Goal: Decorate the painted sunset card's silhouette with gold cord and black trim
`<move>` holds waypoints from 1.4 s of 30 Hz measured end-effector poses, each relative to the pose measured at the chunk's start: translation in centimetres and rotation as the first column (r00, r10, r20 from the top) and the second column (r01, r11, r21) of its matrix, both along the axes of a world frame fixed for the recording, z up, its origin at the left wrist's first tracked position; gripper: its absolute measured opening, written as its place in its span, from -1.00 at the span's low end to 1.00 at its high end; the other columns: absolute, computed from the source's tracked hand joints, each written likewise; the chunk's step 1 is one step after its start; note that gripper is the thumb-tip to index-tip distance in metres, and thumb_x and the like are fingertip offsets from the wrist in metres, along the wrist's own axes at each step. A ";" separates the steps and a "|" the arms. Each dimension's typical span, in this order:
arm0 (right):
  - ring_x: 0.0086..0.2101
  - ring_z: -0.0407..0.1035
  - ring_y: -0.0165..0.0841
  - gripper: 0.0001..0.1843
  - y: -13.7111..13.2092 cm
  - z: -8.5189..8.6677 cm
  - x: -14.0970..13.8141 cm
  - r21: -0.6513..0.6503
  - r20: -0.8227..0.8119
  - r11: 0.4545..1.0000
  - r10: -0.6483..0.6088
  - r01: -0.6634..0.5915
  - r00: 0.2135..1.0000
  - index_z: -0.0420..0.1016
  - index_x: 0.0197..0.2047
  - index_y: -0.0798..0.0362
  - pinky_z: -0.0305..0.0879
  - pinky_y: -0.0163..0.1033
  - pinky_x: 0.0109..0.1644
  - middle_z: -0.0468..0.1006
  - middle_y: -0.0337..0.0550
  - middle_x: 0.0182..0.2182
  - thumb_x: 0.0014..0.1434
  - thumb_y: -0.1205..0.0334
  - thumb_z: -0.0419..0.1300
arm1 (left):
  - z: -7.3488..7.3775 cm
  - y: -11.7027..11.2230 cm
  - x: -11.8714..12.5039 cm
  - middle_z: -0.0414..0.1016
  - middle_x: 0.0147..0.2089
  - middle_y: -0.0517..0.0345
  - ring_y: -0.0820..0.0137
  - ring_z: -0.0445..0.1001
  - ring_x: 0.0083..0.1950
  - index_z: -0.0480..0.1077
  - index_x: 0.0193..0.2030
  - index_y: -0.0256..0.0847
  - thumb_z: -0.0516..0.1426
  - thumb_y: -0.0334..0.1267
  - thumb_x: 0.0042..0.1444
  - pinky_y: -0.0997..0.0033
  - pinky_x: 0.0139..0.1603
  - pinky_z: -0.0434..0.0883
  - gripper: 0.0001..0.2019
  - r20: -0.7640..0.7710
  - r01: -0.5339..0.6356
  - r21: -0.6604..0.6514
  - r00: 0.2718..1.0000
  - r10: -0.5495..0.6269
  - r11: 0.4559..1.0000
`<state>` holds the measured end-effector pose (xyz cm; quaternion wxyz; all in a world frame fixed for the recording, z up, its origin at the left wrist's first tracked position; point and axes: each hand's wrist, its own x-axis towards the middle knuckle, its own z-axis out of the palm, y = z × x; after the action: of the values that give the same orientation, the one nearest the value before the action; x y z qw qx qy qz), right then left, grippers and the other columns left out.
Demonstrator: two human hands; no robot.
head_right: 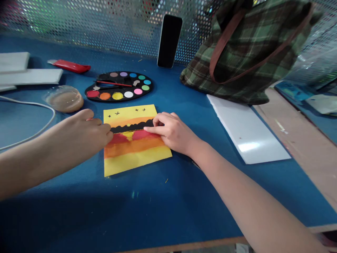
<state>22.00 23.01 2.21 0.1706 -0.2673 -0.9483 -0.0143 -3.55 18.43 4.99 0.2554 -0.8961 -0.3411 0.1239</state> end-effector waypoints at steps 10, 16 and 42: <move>-0.26 0.42 -0.31 -0.73 0.3 0.5 0.4 -0.064 -0.241 0.976 -0.219 0.210 0.946 0.54 -0.20 0.06 0.38 -0.16 -0.19 0.55 -0.07 -0.29 0.23 0.42 0.01 | -0.1 -0.1 -0.2 0.40 -0.54 0.15 0.29 0.42 -0.47 0.40 -0.54 -0.23 0.14 -0.64 -0.11 0.28 -0.35 0.02 -0.78 0.047 0.034 -0.009 0.998 -0.034 0.999; -0.37 0.37 -0.37 -0.82 0.6 0.6 0.8 -0.194 -0.175 0.947 -0.289 0.254 0.941 0.42 -0.37 0.07 0.30 -0.23 -0.26 0.51 -0.11 -0.35 0.08 0.47 0.03 | 0.5 -0.2 -0.3 0.42 -0.51 0.16 0.29 0.43 -0.44 0.41 -0.52 -0.22 0.15 -0.67 -0.14 0.29 -0.34 0.03 -0.76 0.059 0.035 -0.030 0.998 -0.033 0.999; -0.41 0.32 -0.38 -0.86 0.4 1.6 0.5 -0.416 -0.246 0.860 -0.421 0.297 0.873 0.41 -0.41 0.07 0.24 -0.23 -0.31 0.51 -0.14 -0.41 0.12 0.24 0.09 | 3.8 1.3 -1.3 0.36 -0.49 0.11 0.31 0.32 -0.47 0.27 -0.49 -0.20 -0.07 -0.54 0.08 0.27 -0.38 0.13 -0.76 0.223 -0.068 -0.124 0.970 0.095 0.990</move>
<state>22.47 23.37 3.80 0.2677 -0.4673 -0.8243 0.1747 -4.88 19.78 8.74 0.1568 -0.9030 -0.3969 0.0501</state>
